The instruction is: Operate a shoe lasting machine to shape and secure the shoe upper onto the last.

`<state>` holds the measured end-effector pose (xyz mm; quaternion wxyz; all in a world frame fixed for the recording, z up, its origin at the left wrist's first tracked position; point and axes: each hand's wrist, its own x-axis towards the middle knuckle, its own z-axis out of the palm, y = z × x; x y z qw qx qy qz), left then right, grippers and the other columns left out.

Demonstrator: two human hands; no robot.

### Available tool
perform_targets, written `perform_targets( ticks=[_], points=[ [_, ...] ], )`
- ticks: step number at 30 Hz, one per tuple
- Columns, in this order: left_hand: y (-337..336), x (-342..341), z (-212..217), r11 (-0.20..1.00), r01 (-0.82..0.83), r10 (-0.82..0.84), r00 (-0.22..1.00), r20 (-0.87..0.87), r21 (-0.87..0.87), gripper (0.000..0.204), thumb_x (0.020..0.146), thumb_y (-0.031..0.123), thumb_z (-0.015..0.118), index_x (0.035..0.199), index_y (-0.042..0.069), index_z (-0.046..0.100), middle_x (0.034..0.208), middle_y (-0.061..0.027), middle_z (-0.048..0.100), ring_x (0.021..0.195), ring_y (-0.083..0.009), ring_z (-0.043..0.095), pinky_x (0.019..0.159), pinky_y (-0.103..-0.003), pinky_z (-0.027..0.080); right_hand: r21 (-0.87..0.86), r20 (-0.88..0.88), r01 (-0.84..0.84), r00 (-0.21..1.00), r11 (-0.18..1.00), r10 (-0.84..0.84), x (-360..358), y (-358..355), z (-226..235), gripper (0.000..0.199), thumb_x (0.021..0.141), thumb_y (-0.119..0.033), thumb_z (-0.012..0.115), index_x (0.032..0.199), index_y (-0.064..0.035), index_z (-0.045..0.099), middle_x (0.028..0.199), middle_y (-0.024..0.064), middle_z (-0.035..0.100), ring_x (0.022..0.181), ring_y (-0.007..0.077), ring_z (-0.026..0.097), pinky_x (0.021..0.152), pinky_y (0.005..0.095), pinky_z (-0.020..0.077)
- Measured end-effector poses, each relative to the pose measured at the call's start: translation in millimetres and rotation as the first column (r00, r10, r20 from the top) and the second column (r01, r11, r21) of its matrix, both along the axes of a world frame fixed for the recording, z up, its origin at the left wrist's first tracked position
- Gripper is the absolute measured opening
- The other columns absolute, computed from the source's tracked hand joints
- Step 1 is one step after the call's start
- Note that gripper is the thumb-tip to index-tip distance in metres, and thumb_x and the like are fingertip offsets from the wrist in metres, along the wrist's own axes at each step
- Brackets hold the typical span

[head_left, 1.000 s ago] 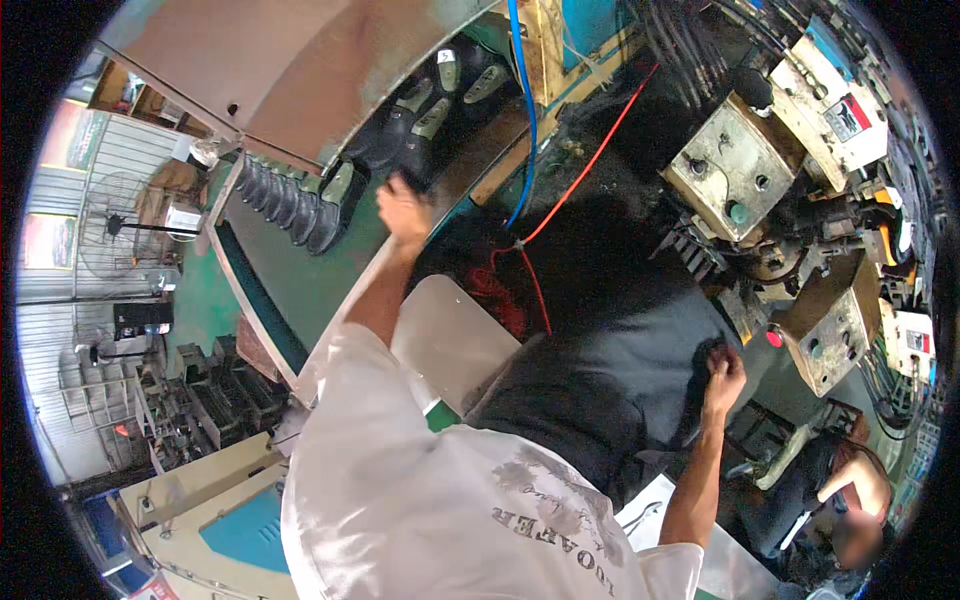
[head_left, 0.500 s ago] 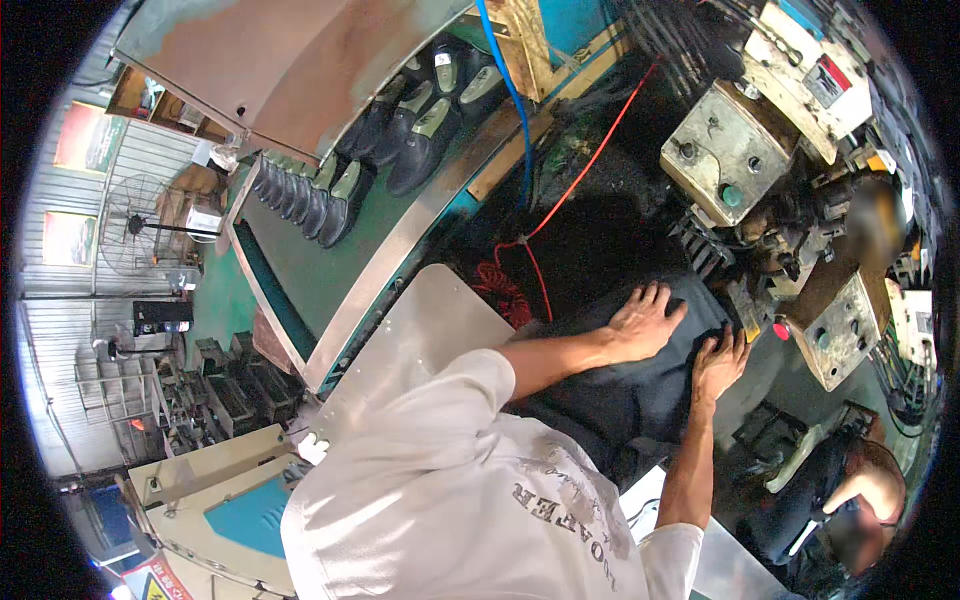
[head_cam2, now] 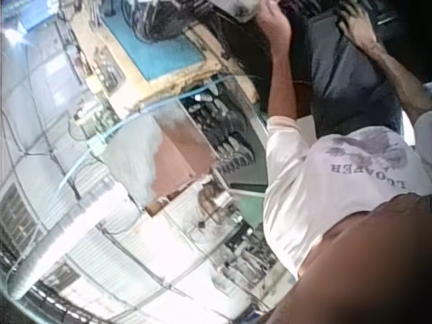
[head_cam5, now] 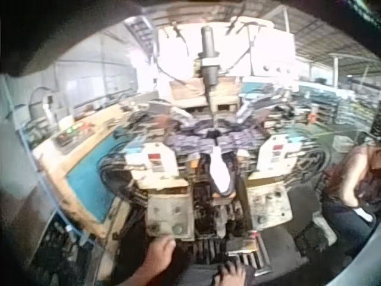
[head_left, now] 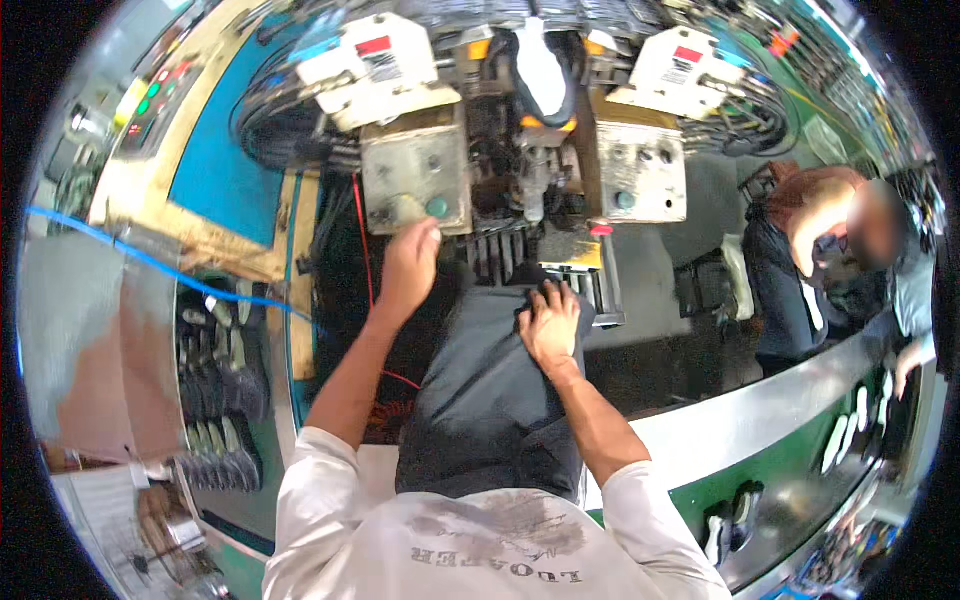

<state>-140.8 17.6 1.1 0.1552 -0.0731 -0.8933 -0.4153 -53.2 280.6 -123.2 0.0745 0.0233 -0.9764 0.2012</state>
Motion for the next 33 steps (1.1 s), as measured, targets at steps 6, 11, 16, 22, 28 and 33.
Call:
perform_targets(
  ticks=[6,11,16,22,28,33],
  points=[
    [53.4,-159.8,57.2,0.923,0.118,-0.180,0.974,0.141,0.366,0.052,0.112,0.045,0.055,0.132,-0.001,0.069,0.124,-0.0209,0.075,0.113,-0.0319,0.071,0.100,-0.042,0.052,-0.021,0.053,0.051,0.997,0.998,-0.049,-3.6,10.5,7.1,0.045,0.094,-0.033,0.064,0.130,-0.0070,0.074,0.153,0.0158,0.058,0.149,0.0419,0.043,0.125,0.0563,0.0303],
    [143.1,-204.3,102.4,0.349,-0.121,-0.649,0.684,0.332,0.930,0.049,0.107,0.046,0.066,0.136,0.007,0.063,0.127,-0.0112,0.073,0.116,-0.0257,0.070,0.106,-0.047,0.055,-0.071,0.023,0.107,0.994,0.992,-0.105,-9.3,19.2,0.2,0.042,0.093,-0.033,0.066,0.123,-0.0053,0.077,0.146,0.0149,0.063,0.146,0.0413,0.046,0.123,0.0553,0.0333],
    [155.5,-223.7,91.2,0.352,-0.237,-0.630,0.656,0.416,0.906,0.035,0.107,0.038,0.067,0.127,0.009,0.067,0.117,-0.0100,0.076,0.105,-0.0272,0.073,0.098,-0.049,0.061,-0.109,0.018,0.128,0.992,0.986,-0.127,-11.0,20.6,0.3,0.038,0.093,-0.032,0.066,0.115,-0.0042,0.078,0.139,0.0157,0.067,0.142,0.0414,0.050,0.120,0.0547,0.0367],
    [76.1,-141.5,89.3,0.122,-0.022,-0.731,0.675,0.105,0.992,0.021,0.107,0.023,0.058,0.116,0.008,0.069,0.106,-0.0138,0.075,0.092,-0.0296,0.075,0.091,-0.049,0.064,-0.077,0.005,0.077,0.997,0.994,-0.076,-10.0,20.6,-4.7,0.038,0.091,-0.032,0.067,0.116,-0.0043,0.076,0.143,0.0140,0.064,0.141,0.0397,0.050,0.118,0.0544,0.0379],
    [-19.2,57.8,73.5,0.726,-0.277,-0.125,0.847,0.517,0.629,0.106,0.083,0.025,0.089,0.169,0.004,0.030,0.149,-0.0169,0.059,0.127,-0.0271,0.060,0.107,-0.040,0.048,-0.106,-0.203,-0.092,0.977,0.990,0.069,-11.4,34.0,-12.3,0.035,0.090,-0.019,0.067,0.116,0.0041,0.072,0.133,0.0256,0.068,0.132,0.0484,0.057,0.116,0.0581,0.0431],
    [-162.7,227.8,-13.9,0.717,-0.655,0.383,0.657,0.649,0.241,0.108,0.081,0.030,0.090,0.168,0.003,0.032,0.164,-0.0231,0.047,0.151,-0.0326,0.045,0.125,-0.042,0.035,-0.053,-0.188,-0.221,0.960,0.974,0.208,-9.6,27.0,-9.7,0.044,0.093,-0.021,0.065,0.131,0.0008,0.071,0.141,0.0212,0.067,0.135,0.0474,0.055,0.119,0.0551,0.0424]
  ],
)
